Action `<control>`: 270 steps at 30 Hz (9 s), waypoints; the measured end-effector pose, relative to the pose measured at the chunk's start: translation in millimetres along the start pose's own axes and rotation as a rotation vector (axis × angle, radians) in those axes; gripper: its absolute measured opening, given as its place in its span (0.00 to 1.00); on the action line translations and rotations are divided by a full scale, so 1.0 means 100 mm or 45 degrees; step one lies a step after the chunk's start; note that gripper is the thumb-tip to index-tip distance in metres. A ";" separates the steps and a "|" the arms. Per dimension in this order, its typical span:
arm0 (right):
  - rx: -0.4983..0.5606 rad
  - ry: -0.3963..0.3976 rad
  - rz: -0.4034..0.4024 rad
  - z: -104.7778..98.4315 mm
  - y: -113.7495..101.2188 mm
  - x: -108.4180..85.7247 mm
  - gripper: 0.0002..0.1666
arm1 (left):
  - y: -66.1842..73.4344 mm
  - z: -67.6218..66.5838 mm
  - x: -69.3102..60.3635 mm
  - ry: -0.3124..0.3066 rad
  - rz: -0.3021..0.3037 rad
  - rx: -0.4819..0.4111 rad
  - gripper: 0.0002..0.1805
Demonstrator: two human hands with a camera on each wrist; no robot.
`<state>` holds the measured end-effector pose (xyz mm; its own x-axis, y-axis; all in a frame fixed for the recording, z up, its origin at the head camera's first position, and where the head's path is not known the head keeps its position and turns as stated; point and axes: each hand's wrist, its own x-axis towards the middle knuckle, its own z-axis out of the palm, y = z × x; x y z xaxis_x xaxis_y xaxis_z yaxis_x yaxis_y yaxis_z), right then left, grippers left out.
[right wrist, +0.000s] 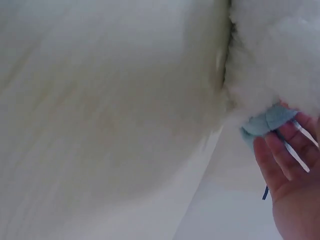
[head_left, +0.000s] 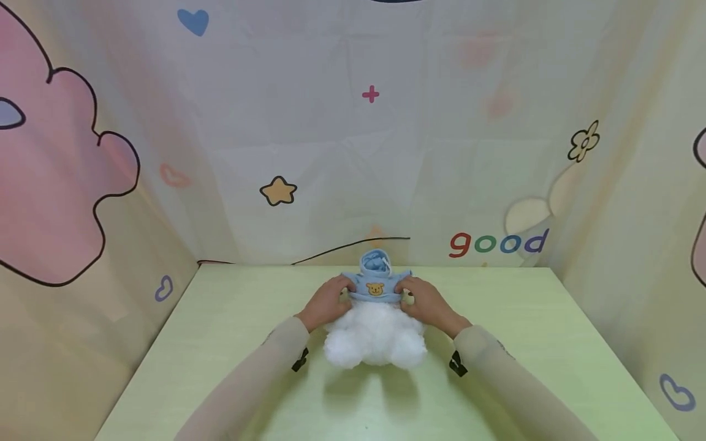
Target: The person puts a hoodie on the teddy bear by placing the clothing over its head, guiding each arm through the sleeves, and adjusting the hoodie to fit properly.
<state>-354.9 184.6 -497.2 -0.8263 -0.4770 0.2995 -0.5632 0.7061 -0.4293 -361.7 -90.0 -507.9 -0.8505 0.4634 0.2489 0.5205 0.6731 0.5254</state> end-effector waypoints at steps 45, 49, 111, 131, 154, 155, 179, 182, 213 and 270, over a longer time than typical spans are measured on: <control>0.102 -0.082 0.170 0.21 0.16 0.15 0.16 | -0.13 0.21 0.16 -0.079 -0.078 -0.139 0.16; 0.065 -0.035 0.104 0.26 0.19 0.16 0.17 | -0.12 0.24 0.15 -0.070 -0.052 -0.086 0.15; -0.083 -0.119 0.104 -0.24 -0.12 0.08 0.08 | 0.18 -0.13 -0.02 0.052 0.024 0.250 0.09; 0.139 -0.180 0.010 -0.17 -0.23 0.05 0.15 | 0.22 -0.08 -0.04 -0.018 -0.047 -0.183 0.09; 0.177 -0.026 0.097 0.10 -0.32 0.04 0.16 | 0.38 0.07 -0.06 0.059 -0.195 -0.010 0.16; 0.155 -0.016 0.094 0.10 -0.32 0.04 0.15 | 0.38 0.07 -0.07 0.065 -0.204 -0.027 0.16; 0.034 -0.026 0.036 0.14 -0.32 0.01 0.10 | 0.31 0.14 -0.12 0.040 0.074 0.176 0.21; -0.092 -0.021 0.032 0.15 -0.35 0.02 0.14 | 0.33 0.16 -0.12 0.061 0.064 0.237 0.21; -0.064 0.075 -0.040 0.17 -0.37 0.02 0.14 | 0.36 0.20 -0.17 0.150 -0.018 0.062 0.13; 0.129 0.135 0.453 0.13 -0.40 -0.11 0.12 | 0.35 0.17 -0.30 0.155 -0.374 0.148 0.20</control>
<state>-323.4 155.3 -494.2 -0.9680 -0.1508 0.2005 -0.2432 0.7601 -0.6025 -316.7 -70.7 -510.6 -0.9645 0.1725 0.2000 0.2514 0.8319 0.4947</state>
